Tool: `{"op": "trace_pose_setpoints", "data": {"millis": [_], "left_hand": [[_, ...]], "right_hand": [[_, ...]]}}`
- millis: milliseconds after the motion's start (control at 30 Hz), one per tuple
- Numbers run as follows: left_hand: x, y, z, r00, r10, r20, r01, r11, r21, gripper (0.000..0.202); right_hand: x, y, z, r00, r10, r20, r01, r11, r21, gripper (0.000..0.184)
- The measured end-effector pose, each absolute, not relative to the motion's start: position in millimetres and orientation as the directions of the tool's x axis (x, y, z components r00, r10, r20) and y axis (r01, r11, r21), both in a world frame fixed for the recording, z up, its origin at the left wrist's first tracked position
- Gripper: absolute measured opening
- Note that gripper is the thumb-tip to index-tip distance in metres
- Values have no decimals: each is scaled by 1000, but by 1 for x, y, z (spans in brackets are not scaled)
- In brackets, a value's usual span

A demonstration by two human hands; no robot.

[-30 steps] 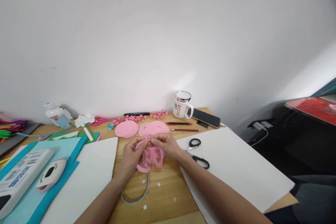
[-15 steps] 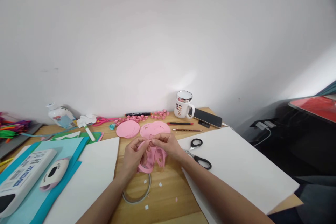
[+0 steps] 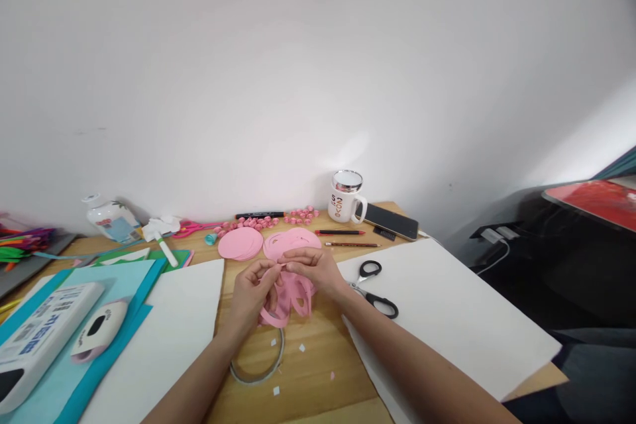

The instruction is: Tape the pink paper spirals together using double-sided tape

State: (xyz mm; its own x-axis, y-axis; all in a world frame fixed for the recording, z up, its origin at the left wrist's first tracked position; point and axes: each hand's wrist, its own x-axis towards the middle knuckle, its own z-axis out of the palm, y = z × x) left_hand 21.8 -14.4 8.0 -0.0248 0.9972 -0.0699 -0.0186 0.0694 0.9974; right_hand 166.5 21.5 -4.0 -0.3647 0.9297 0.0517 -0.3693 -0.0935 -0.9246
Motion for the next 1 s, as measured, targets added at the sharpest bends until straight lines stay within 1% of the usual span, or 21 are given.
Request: {"op": "trace_pose_setpoints", "data": {"millis": [267, 400, 600, 733, 867, 1000], "left_hand": [[22, -14, 7, -28, 997, -68, -38, 67, 997, 25], [22, -14, 7, -23, 997, -70, -40, 69, 997, 25], [22, -14, 5, -28, 997, -75, -48, 73, 996, 24], [23, -14, 6, -47, 995, -84, -69, 80, 994, 23], [24, -14, 7, -53, 995, -82, -66, 78, 995, 24], [23, -14, 7, -58, 995, -82, -66, 78, 995, 25]], "right_hand": [[166, 21, -4, -349, 935, 64, -373, -76, -925, 40], [166, 20, -4, -355, 934, 46, -358, -90, -929, 43], [166, 21, -4, -354, 934, 57, -375, -85, -923, 42], [167, 21, -4, -345, 937, 57, -354, -74, -932, 42], [167, 21, -4, -366, 930, 42, -345, -93, -934, 44], [167, 21, -3, -373, 927, 25, -370, -124, -921, 42]]}}
